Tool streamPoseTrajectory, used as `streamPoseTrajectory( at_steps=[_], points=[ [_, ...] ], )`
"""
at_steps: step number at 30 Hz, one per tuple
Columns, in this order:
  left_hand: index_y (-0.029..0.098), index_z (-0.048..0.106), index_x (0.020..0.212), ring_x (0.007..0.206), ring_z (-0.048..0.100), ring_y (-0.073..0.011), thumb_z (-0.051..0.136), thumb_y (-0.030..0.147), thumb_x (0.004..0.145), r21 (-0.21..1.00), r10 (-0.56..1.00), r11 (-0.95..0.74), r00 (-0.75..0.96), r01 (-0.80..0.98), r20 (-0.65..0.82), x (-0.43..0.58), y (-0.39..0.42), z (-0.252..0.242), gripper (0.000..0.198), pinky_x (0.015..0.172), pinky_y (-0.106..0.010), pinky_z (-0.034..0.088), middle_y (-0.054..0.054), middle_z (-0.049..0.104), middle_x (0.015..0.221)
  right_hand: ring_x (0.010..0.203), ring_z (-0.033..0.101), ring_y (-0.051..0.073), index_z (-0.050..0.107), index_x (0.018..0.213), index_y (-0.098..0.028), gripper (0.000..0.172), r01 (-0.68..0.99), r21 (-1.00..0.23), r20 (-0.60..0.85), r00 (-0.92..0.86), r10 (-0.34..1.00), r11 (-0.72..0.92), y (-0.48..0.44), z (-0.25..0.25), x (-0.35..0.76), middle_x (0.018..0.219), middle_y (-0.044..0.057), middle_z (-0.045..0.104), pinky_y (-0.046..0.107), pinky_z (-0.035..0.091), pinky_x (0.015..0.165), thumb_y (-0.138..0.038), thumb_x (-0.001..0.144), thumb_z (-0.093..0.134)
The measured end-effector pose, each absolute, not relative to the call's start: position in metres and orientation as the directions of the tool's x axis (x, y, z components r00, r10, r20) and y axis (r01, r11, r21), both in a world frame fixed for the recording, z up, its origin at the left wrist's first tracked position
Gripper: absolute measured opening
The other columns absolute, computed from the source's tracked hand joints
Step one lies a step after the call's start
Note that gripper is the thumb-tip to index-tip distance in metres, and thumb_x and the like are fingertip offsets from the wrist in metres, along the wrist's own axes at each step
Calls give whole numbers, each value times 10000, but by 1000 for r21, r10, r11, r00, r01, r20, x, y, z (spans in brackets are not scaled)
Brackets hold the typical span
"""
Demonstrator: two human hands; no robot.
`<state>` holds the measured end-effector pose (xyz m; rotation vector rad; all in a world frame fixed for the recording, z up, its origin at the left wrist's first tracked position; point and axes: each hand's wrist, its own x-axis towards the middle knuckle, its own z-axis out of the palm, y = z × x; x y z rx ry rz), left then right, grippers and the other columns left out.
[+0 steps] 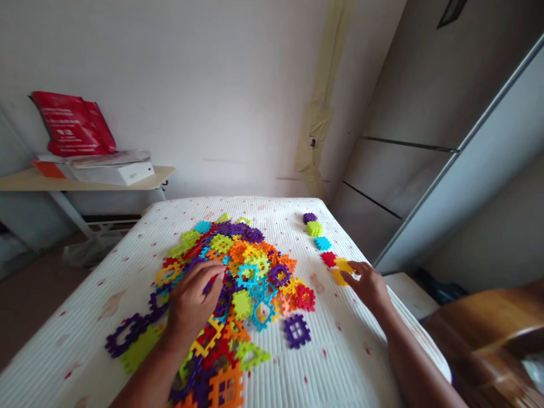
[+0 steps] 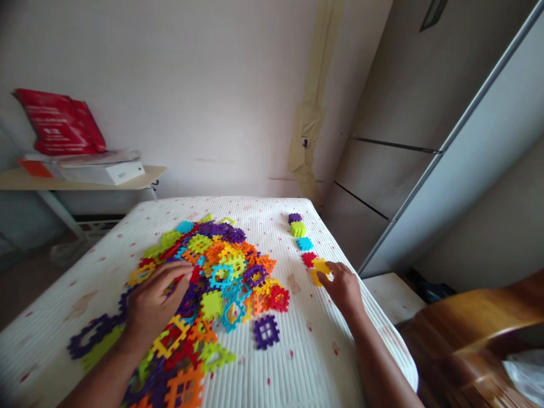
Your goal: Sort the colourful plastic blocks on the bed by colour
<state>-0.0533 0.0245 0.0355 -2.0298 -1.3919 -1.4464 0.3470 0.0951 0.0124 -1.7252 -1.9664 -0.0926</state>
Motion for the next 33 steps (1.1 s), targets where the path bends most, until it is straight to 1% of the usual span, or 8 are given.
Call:
streamPoseTrajectory(
  at_steps=[3,6,13,16,21,26,29,33],
  points=[
    [195,627,887,820,643,-148,533,142,814,260,526,-491,45,831,849,-54,25,36,130,813,-262,501,-36,676,879,895,630,245,663,1039,-151,380,970,-212,379,-27,925,115,89,7,347,966,114,677,355,471,815,-414,811,510],
    [187,626,883,810,645,-144,536,134,812,234,518,-487,62,841,853,-54,25,37,126,806,-253,500,-37,678,874,891,629,226,661,1047,-175,350,985,-160,314,-3,950,56,85,9,344,979,90,675,323,461,801,-379,797,525],
    [184,625,889,815,649,-147,543,138,807,226,514,-488,69,843,855,-54,26,36,124,815,-257,499,-36,682,880,940,614,234,643,1084,-173,369,996,-82,202,42,978,-26,79,15,336,1001,89,670,317,435,808,-394,817,517],
    [181,621,893,820,646,-148,543,131,806,225,518,-492,75,841,852,-54,26,35,127,819,-258,496,-40,677,882,940,611,232,638,1073,-180,359,998,-57,185,45,982,-35,78,16,334,1025,86,664,316,428,797,-409,828,507],
    [183,620,891,825,639,-147,541,121,804,235,523,-495,71,837,850,-54,26,34,133,823,-257,490,-42,670,885,926,609,242,599,1121,-188,418,998,-17,184,62,981,-60,76,15,329,1008,90,661,322,422,750,-463,819,514],
    [184,629,893,856,626,-150,535,113,801,283,561,-493,52,823,826,-53,25,34,150,837,-265,479,-48,665,905,937,594,259,590,1112,-178,403,998,15,177,54,983,-58,77,14,323,1009,100,649,337,420,729,-449,825,509],
    [186,639,873,853,611,-149,538,120,789,316,640,-565,164,762,750,-50,22,37,147,819,-268,479,-46,657,884,935,593,256,596,1085,-185,367,998,18,179,52,983,-56,78,13,322,1000,97,650,338,419,729,-431,828,510],
    [213,665,826,874,579,-162,564,101,704,327,733,-641,428,694,529,-45,17,42,194,815,-290,466,-27,647,879,901,605,259,599,1080,-189,382,998,30,215,44,976,-51,79,10,325,992,105,652,350,422,712,-457,817,528]
  ],
)
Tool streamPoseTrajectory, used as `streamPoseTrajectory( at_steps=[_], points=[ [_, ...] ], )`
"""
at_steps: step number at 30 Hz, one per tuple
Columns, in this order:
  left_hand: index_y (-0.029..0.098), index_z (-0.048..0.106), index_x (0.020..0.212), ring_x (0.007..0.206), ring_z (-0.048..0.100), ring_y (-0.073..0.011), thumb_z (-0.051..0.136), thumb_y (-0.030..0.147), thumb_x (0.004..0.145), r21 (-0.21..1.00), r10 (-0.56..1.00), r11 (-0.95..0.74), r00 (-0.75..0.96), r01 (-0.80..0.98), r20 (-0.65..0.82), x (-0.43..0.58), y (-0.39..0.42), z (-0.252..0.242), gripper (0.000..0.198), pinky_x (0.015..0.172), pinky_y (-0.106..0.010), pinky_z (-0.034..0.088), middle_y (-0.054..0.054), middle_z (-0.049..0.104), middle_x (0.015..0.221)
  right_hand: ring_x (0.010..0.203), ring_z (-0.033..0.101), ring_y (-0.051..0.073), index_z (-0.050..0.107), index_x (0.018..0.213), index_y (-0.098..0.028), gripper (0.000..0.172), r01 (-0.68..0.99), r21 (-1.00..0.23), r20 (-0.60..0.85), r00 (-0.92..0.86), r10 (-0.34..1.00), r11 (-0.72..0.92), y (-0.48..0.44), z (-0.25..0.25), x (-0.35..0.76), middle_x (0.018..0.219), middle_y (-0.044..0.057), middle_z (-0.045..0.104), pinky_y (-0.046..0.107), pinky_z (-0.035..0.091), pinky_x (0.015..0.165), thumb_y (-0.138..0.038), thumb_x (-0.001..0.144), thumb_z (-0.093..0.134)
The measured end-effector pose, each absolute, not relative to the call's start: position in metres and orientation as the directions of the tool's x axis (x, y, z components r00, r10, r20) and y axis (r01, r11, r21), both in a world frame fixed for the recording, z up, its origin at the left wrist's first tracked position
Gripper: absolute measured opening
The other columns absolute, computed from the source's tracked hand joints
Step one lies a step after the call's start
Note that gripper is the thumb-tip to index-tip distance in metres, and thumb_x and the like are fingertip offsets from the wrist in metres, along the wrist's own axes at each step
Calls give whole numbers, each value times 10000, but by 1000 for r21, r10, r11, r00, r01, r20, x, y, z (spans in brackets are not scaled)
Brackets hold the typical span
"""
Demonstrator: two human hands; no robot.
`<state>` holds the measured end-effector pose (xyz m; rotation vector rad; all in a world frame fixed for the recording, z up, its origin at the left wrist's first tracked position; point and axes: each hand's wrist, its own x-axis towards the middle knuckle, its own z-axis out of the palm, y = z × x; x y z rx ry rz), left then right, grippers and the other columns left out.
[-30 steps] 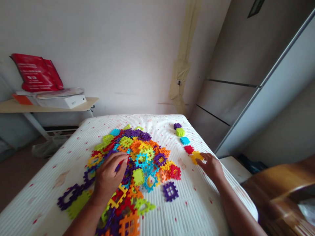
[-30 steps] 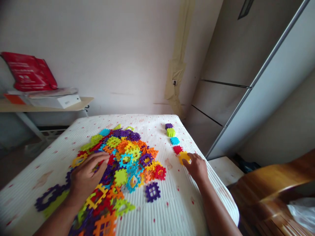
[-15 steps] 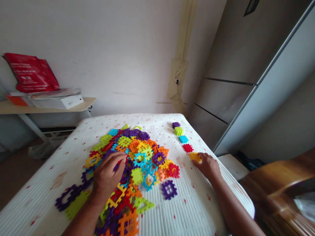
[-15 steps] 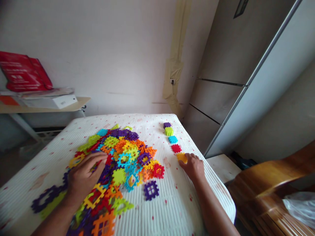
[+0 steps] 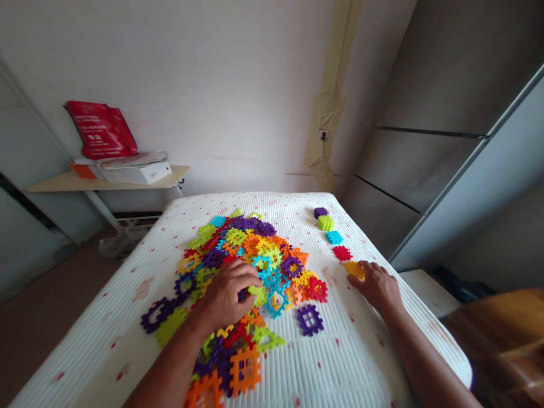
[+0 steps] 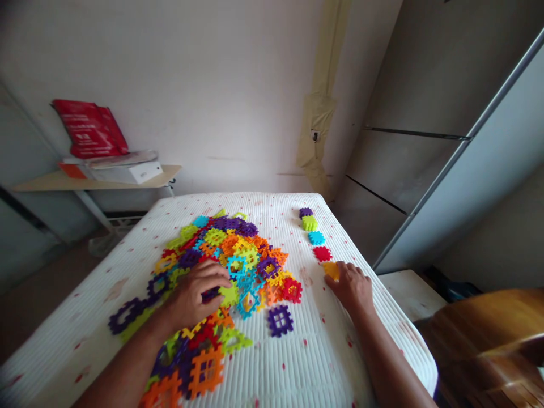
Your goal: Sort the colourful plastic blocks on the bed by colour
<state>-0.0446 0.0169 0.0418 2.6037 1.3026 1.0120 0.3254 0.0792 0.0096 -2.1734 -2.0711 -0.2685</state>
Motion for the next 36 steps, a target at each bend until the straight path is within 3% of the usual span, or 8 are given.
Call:
streamPoseTrajectory(
  at_steps=[4,7,11,14,17,23,29,36],
  points=[
    [232,674,812,912,554,-169,524,24,622,323,786,-606,485,727,383,-42,15,38,319,857,-319,435,-13,642,933,911,607,269,586,1112,-161,471,1000,-2,425,-14,905,17,80,7,333,1018,124,640,365,423,716,-523,817,529],
    [238,672,775,895,556,-171,508,10,626,306,814,-573,487,760,316,-42,18,34,317,857,-337,425,-2,650,908,932,598,254,603,1069,-165,415,982,-5,602,-147,785,188,80,9,333,1013,110,646,368,408,756,-506,856,499],
    [231,676,749,839,569,-168,507,51,708,314,814,-569,465,760,348,-42,23,31,250,797,-323,442,-13,662,837,892,599,218,625,971,-167,309,924,16,685,-289,669,383,79,11,327,957,93,662,347,393,777,-421,907,461],
    [213,686,792,803,586,-154,514,137,780,433,807,-562,354,705,472,-43,25,32,188,767,-289,467,-33,668,811,857,598,203,632,924,-171,265,889,7,695,-333,636,458,78,12,321,922,84,671,338,384,770,-361,922,447],
    [195,687,805,765,592,-149,554,245,790,616,838,-479,118,626,532,-45,25,35,143,708,-258,481,-45,659,820,834,600,198,640,923,-173,263,857,-22,683,-363,634,515,78,13,311,908,84,677,338,390,760,-344,925,440],
    [160,658,768,594,526,-123,637,373,700,939,927,-216,-245,267,283,-44,24,38,225,561,-233,430,0,582,651,929,598,207,637,980,-194,235,765,-170,606,-416,678,621,79,24,262,968,90,671,355,435,826,-323,914,452],
    [147,618,1022,616,537,-115,642,329,674,984,946,-154,-274,89,173,-41,24,43,394,585,-224,416,5,604,709,903,612,201,608,1030,-202,217,507,-364,640,-473,606,781,72,34,181,951,85,663,347,488,795,-322,894,490],
    [191,556,848,592,521,-111,650,362,682,983,904,-160,-385,95,184,-46,26,37,255,558,-216,426,35,577,669,861,611,195,568,1126,-171,354,440,-531,509,-518,688,724,60,39,124,971,82,646,328,504,774,-390,849,561]
  ],
)
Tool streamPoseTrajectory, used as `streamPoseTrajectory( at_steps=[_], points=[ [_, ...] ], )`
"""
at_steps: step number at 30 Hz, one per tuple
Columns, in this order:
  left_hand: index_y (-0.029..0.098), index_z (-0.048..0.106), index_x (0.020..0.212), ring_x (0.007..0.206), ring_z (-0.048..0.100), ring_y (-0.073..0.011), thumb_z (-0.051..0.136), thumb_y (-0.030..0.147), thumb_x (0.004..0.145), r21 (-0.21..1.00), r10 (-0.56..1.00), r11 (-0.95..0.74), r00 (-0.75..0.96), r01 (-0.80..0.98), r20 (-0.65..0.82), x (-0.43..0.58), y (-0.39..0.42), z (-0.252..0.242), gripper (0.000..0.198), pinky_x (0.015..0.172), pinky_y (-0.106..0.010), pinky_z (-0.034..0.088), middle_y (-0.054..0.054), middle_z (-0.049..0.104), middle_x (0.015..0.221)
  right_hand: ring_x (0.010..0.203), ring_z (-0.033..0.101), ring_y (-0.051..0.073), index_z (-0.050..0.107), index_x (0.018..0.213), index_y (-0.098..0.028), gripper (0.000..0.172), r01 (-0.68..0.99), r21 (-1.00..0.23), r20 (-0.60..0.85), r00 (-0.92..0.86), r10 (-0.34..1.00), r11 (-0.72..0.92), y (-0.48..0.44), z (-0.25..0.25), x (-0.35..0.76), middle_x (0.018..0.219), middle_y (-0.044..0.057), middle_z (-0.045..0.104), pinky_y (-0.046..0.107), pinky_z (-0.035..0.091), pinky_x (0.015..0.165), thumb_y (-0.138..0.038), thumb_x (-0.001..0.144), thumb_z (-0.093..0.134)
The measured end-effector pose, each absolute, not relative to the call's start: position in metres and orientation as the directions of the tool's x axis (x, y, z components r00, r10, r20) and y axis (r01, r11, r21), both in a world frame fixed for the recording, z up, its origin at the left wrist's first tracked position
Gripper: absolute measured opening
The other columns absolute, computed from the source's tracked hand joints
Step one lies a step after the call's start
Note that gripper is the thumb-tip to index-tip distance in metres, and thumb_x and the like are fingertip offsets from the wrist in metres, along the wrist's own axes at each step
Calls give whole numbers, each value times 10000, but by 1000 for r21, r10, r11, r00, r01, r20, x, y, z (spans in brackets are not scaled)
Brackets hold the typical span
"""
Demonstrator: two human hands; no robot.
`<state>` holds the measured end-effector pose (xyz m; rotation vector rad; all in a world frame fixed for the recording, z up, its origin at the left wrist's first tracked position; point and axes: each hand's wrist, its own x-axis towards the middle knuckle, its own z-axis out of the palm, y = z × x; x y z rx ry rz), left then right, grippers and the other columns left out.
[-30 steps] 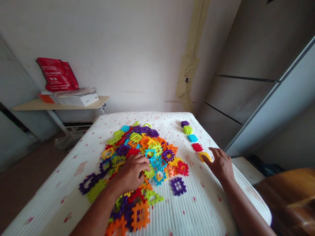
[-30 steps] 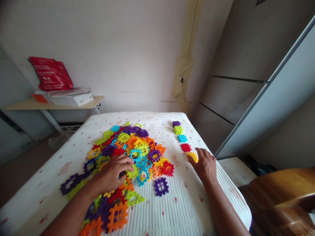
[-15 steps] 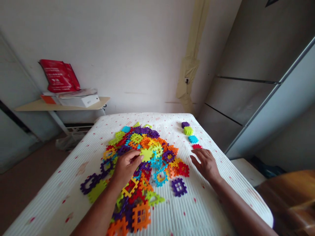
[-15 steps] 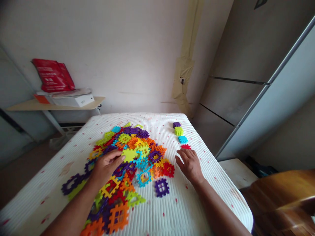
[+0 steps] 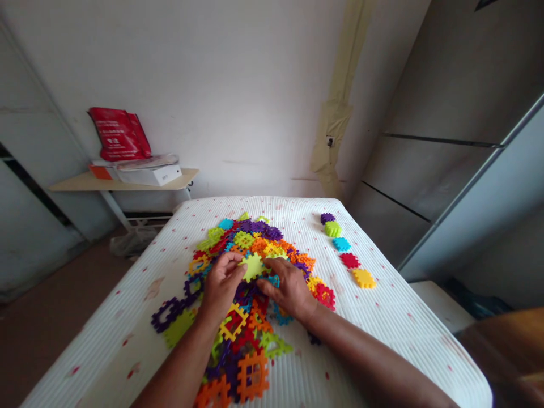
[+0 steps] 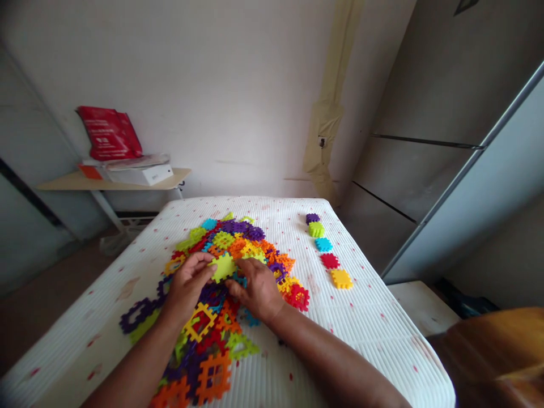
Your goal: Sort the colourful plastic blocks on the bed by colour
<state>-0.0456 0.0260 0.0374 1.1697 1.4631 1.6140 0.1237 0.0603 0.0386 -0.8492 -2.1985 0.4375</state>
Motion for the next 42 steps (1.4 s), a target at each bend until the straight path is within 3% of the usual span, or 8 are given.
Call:
streamPoseTrajectory(
  at_steps=[5,12,20,24,27,30,33,42],
  points=[
    [185,521,756,560,491,-97,652,389,700,981,901,-181,-389,65,192,-44,26,37,248,526,-202,413,40,529,631,1011,566,233,515,1210,-170,490,422,-528,547,-495,675,737,58,40,113,1105,118,593,374,484,876,-420,802,622],
    [187,495,722,530,469,-88,677,409,666,984,889,-178,-428,10,165,-40,25,38,292,513,-196,398,54,489,596,1070,501,281,446,1299,-165,584,486,-400,610,-492,621,777,58,41,106,1159,149,540,445,463,904,-397,792,621],
    [184,524,796,562,553,-117,685,433,668,986,885,-168,-443,-18,142,-39,25,41,323,551,-225,442,30,589,624,1017,536,253,517,1237,-154,480,504,-347,621,-508,596,791,70,47,110,1116,132,597,402,460,886,-372,815,585],
    [181,539,934,650,618,-148,656,445,713,982,878,-189,-452,-30,155,-42,24,42,364,594,-247,461,-16,665,725,960,584,238,588,1159,-160,399,750,-342,528,-346,775,567,125,65,154,1042,113,650,366,451,859,-385,831,558],
    [175,563,956,644,619,-143,660,445,710,982,868,-188,-468,-5,164,-45,25,40,378,590,-242,457,-25,679,746,933,610,247,591,1173,-132,433,953,-243,406,-67,911,178,177,78,200,1072,141,652,339,443,811,-399,836,541],
    [169,576,957,648,623,-147,657,448,709,983,866,-181,-471,11,164,-46,26,38,382,602,-253,467,-33,687,761,963,615,254,620,1133,-157,418,993,-111,256,68,964,-41,214,83,233,1046,134,667,319,435,766,-438,854,489],
    [170,581,959,655,630,-151,666,441,698,985,866,-173,-473,16,160,-47,27,36,386,621,-262,479,-32,690,767,993,610,254,636,1106,-160,413,992,-41,165,127,978,-122,231,80,246,1074,141,660,314,426,773,-446,845,490],
    [170,580,960,667,634,-155,667,421,701,986,863,-165,-480,28,158,-50,28,34,371,638,-267,488,-34,693,773,1054,576,282,626,1132,-112,419,986,-34,113,169,979,-166,242,64,244,1132,194,626,381,383,867,-391,843,509]
  ],
)
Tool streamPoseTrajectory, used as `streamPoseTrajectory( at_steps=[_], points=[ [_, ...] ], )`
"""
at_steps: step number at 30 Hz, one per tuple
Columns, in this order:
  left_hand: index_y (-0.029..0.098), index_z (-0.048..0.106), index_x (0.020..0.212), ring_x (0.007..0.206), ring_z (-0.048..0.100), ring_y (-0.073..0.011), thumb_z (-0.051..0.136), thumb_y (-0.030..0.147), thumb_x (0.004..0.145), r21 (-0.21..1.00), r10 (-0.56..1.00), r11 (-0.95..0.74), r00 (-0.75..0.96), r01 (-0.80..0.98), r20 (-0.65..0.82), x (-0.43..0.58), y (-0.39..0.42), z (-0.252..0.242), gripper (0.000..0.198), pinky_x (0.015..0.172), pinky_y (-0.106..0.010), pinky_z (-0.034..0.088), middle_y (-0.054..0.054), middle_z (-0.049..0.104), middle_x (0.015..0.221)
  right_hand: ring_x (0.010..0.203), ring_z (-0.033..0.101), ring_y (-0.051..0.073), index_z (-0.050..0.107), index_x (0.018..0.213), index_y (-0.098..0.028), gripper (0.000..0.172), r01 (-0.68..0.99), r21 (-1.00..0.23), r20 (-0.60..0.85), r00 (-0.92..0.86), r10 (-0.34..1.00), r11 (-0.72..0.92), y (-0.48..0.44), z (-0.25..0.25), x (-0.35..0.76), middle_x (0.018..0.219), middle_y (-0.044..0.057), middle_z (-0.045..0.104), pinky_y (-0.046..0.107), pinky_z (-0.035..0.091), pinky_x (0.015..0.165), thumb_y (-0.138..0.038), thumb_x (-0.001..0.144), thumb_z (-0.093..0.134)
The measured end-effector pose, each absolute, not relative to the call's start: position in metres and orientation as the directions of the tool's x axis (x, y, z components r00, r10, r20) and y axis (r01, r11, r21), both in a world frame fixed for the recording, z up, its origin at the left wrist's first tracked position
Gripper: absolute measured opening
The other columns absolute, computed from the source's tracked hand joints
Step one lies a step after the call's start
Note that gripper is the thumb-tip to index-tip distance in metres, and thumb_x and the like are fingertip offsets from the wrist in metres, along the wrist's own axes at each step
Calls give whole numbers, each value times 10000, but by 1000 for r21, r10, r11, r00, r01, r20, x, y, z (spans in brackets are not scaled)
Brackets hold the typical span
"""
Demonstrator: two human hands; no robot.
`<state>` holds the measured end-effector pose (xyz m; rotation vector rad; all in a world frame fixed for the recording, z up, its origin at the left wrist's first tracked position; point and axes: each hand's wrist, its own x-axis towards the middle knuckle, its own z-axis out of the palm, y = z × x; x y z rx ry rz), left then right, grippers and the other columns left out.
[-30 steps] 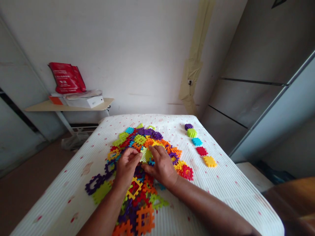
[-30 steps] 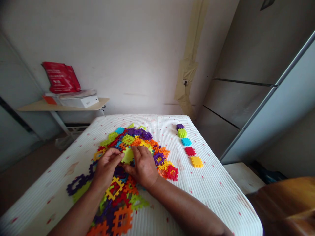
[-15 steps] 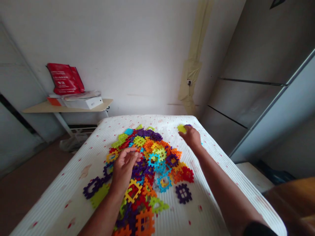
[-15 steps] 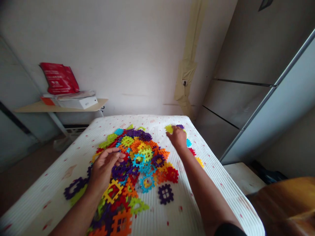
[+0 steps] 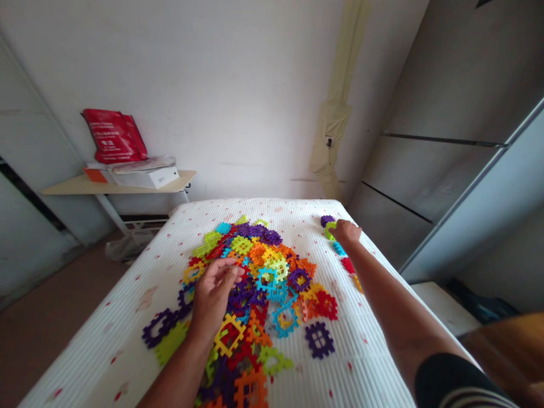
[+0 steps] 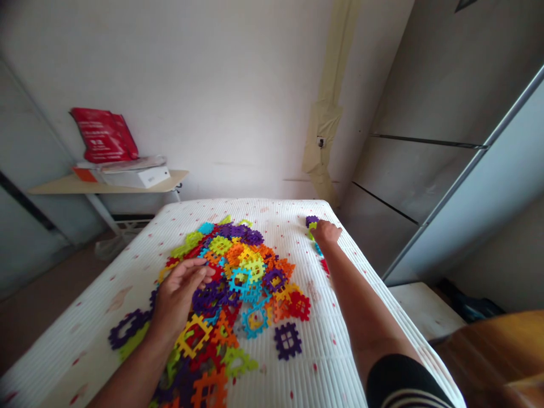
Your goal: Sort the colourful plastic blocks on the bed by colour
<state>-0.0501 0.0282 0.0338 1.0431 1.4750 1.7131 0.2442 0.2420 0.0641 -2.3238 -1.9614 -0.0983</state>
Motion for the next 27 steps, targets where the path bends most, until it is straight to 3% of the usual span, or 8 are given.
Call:
streamPoseTrajectory(
  at_steps=[14,17,21,24,27],
  points=[
    [162,575,978,689,642,-157,657,421,711,988,871,-150,-469,36,149,-51,28,33,380,653,-263,489,-40,693,790,1032,572,299,603,1132,-133,427,984,-31,122,177,977,-174,244,59,242,1102,163,623,475,356,884,-404,805,556],
    [162,572,980,687,639,-153,645,420,721,988,869,-151,-470,45,154,-52,27,34,373,650,-258,488,-38,689,792,1045,555,309,594,1126,-139,419,989,-21,183,149,972,-148,236,63,239,1127,166,604,480,363,873,-407,806,558],
    [158,577,962,713,644,-164,646,420,710,986,867,-154,-470,62,165,-51,27,34,370,667,-270,497,-45,687,808,1045,557,278,600,1112,-165,358,995,-71,336,-46,941,74,218,67,227,1130,145,616,401,397,854,-376,831,535],
    [158,593,922,747,642,-168,627,419,721,978,861,-159,-466,135,204,-51,28,32,331,697,-275,499,-48,684,828,924,622,207,628,1081,-188,321,924,-232,230,-252,940,304,200,61,214,1033,89,672,290,438,793,-372,826,563],
    [164,619,881,745,625,-163,594,416,749,943,854,-167,-435,289,284,-52,28,28,286,695,-267,489,-40,675,808,858,644,182,642,1067,-179,317,830,-363,109,-414,904,424,181,49,197,998,71,693,253,458,747,-373,827,573]
  ],
)
